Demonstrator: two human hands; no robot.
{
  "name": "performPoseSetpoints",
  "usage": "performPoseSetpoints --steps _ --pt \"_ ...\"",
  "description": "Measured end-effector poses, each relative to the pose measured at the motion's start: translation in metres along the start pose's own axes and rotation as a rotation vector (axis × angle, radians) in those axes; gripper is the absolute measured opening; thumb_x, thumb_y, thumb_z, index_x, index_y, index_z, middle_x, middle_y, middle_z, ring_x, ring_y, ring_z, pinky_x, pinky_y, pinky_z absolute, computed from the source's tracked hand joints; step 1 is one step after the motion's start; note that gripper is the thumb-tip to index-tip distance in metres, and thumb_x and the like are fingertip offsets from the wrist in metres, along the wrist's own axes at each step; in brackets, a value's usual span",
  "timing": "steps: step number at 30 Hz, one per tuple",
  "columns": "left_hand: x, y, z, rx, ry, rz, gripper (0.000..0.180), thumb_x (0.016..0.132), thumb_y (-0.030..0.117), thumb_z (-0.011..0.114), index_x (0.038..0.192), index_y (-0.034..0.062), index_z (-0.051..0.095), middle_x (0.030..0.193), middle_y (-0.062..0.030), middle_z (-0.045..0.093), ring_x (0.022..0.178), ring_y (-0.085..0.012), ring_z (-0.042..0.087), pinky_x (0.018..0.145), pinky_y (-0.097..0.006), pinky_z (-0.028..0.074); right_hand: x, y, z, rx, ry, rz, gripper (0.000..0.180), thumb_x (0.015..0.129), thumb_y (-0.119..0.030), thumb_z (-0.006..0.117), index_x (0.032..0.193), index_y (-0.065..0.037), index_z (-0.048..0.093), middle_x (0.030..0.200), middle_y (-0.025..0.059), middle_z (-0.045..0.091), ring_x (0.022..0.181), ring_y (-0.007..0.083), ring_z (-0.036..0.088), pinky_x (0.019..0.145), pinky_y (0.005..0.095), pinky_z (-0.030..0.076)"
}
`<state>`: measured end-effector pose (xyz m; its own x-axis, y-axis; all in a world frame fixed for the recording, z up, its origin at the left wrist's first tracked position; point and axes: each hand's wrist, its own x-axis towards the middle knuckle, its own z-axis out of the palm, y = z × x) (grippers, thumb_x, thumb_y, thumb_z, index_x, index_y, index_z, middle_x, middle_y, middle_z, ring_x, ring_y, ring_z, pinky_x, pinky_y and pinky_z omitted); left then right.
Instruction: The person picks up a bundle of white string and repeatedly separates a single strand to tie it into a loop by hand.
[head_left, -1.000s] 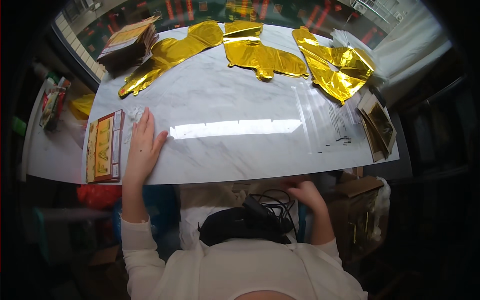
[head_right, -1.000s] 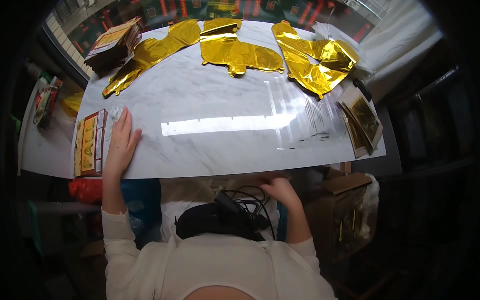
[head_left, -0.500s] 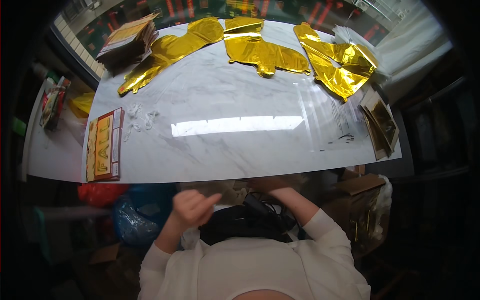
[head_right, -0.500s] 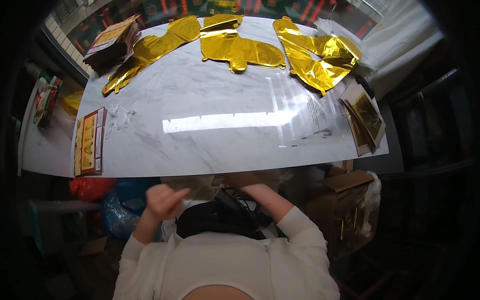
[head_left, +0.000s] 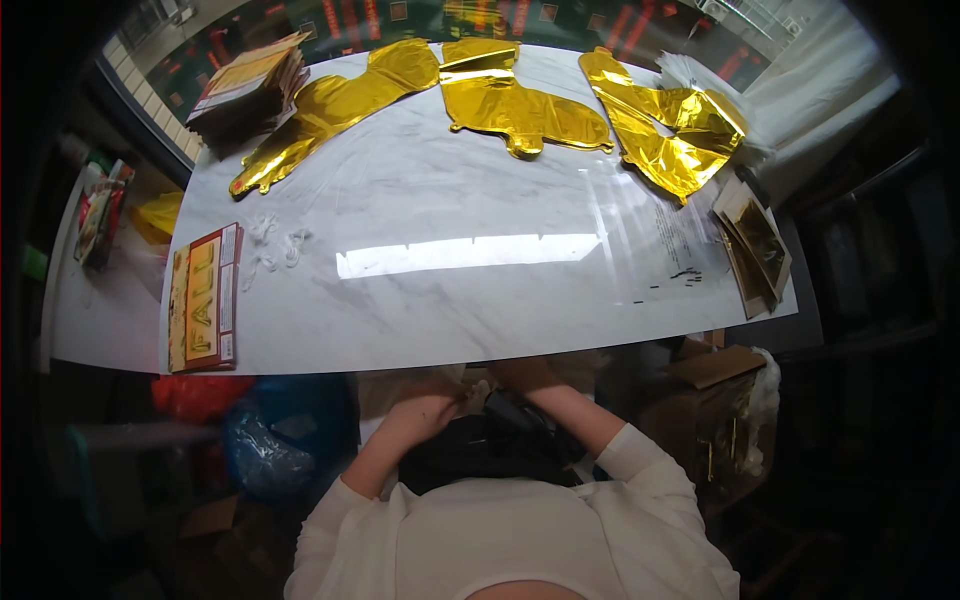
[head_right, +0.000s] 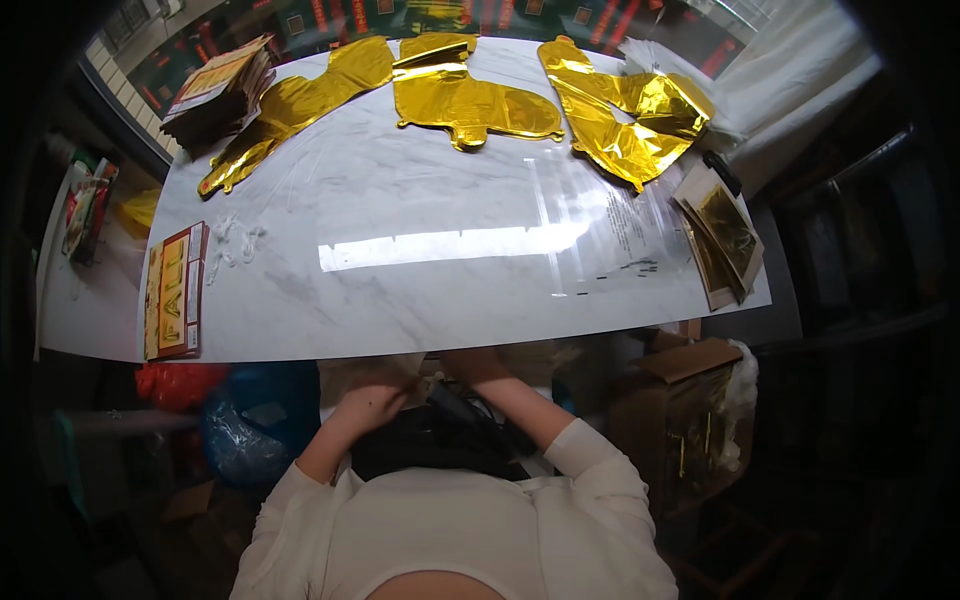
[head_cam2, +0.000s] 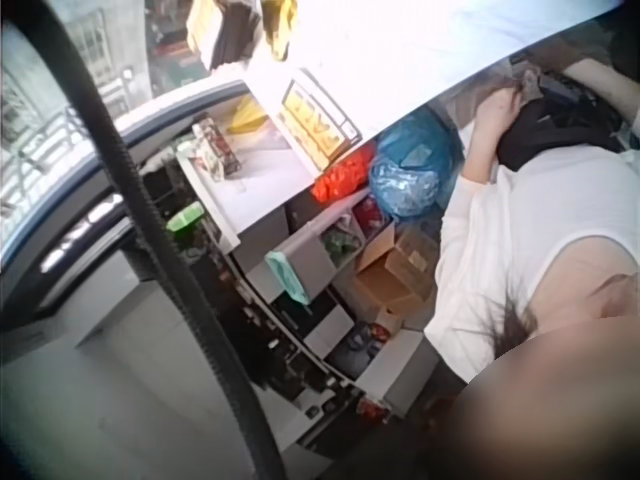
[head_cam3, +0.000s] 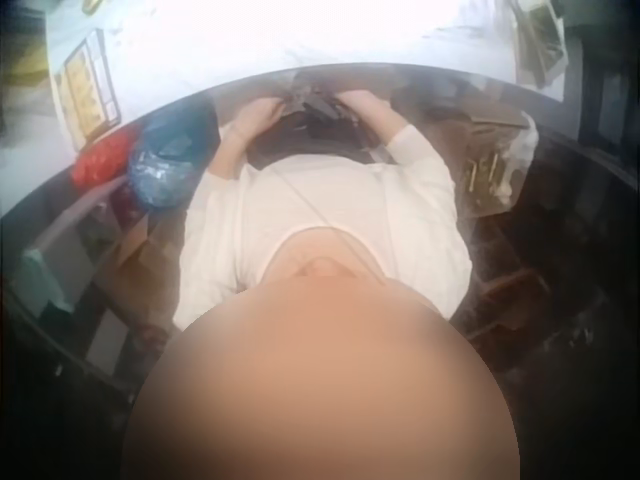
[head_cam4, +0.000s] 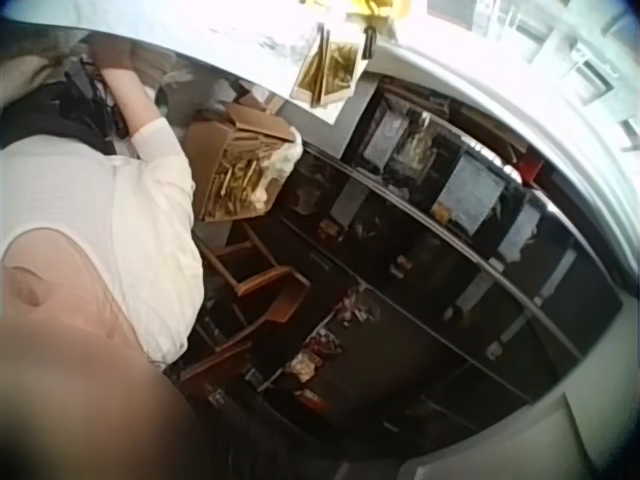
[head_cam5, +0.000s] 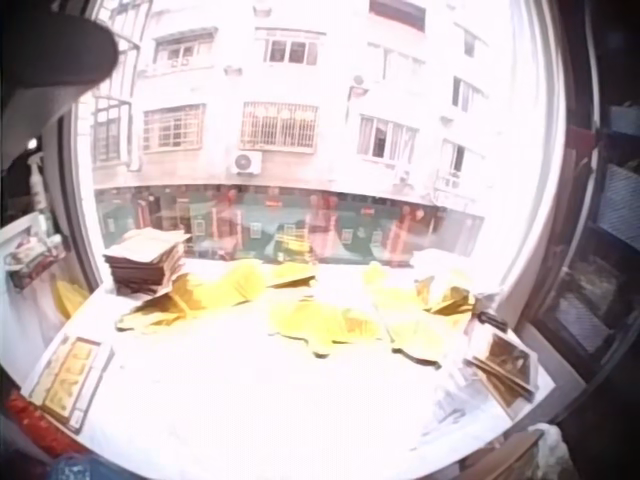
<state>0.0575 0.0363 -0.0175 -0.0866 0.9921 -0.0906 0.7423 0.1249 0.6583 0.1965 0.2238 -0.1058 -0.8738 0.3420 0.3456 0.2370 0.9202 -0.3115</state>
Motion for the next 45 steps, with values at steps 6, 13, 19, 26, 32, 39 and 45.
performPoseSetpoints --steps 6,13,19,26,32,39,45 --pt "0.003 -0.006 -0.004 0.038 -0.015 0.011 0.034 0.084 0.009 0.063 0.118 0.0111 0.065 0.123 -0.0146 0.061 0.115 -0.0305 0.057 0.093 -0.041 0.050 0.012 -0.015 -0.049 0.080 -0.231 0.153 0.035 0.082 -0.017 0.062 0.115 -0.005 0.064 0.109 0.0195 0.065 0.101 0.0390 0.061 0.088 0.0485 0.049" --pt "-0.002 0.044 -0.043 -0.050 0.059 0.094 0.022 0.084 0.008 0.065 0.105 0.0065 0.069 0.100 -0.0121 0.069 0.088 -0.0328 0.066 0.078 -0.038 0.055 0.010 -0.048 -0.163 0.343 -0.620 0.414 0.022 0.091 -0.022 0.061 0.106 -0.007 0.065 0.098 0.0154 0.066 0.094 0.0373 0.062 0.079 0.0440 0.050" --pt "-0.004 0.115 -0.094 -0.204 0.346 0.465 0.044 0.080 0.010 0.076 0.122 0.0014 0.063 0.120 -0.0182 0.064 0.105 -0.0346 0.065 0.087 -0.036 0.054 0.017 -0.084 -0.254 0.430 -0.304 0.111 0.007 0.085 -0.005 0.064 0.092 -0.007 0.062 0.090 0.0122 0.063 0.084 0.0319 0.063 0.072 0.0364 0.052" --pt "0.017 0.148 -0.063 -0.646 -0.209 0.850 0.052 0.092 0.017 0.065 0.138 0.0026 0.047 0.113 -0.0135 0.062 0.105 -0.0269 0.063 0.097 -0.042 0.048 0.012 -0.089 -0.319 1.409 -0.400 -0.465 0.008 0.095 -0.011 0.060 0.088 -0.006 0.059 0.085 0.0115 0.062 0.077 0.0290 0.064 0.067 0.0391 0.054" --pt "0.012 0.126 -0.101 -0.641 -0.185 0.575 0.019 0.090 0.007 0.065 0.108 0.0037 0.068 0.084 -0.0094 0.060 0.071 -0.0216 0.061 0.058 -0.032 0.048 -0.033 -0.054 -0.349 2.117 0.824 -0.323 0.011 0.102 -0.015 0.048 0.096 -0.005 0.046 0.086 0.0078 0.052 0.070 0.0202 0.054 0.067 0.0330 0.051" --pt "-0.016 0.072 -0.160 -0.639 0.108 0.483 0.022 0.077 -0.001 0.076 0.098 0.0035 0.077 0.077 -0.0069 0.066 0.064 -0.0151 0.062 0.063 -0.025 0.050 -0.154 0.087 -0.346 1.334 1.455 0.306 0.011 0.102 -0.011 0.051 0.108 -0.003 0.055 0.103 0.0086 0.059 0.081 0.0175 0.056 0.072 0.0295 0.050" --pt "0.000 0.098 -0.171 -0.322 0.414 0.701 0.014 0.078 0.005 0.076 0.090 0.0115 0.080 0.072 0.0004 0.070 0.071 -0.0132 0.069 0.085 -0.030 0.054 -0.070 0.017 -0.307 0.189 1.072 0.505 0.055 0.089 -0.015 0.071 0.136 0.001 0.048 0.135 0.0146 0.054 0.117 0.0204 0.055 0.093 0.0305 0.047"
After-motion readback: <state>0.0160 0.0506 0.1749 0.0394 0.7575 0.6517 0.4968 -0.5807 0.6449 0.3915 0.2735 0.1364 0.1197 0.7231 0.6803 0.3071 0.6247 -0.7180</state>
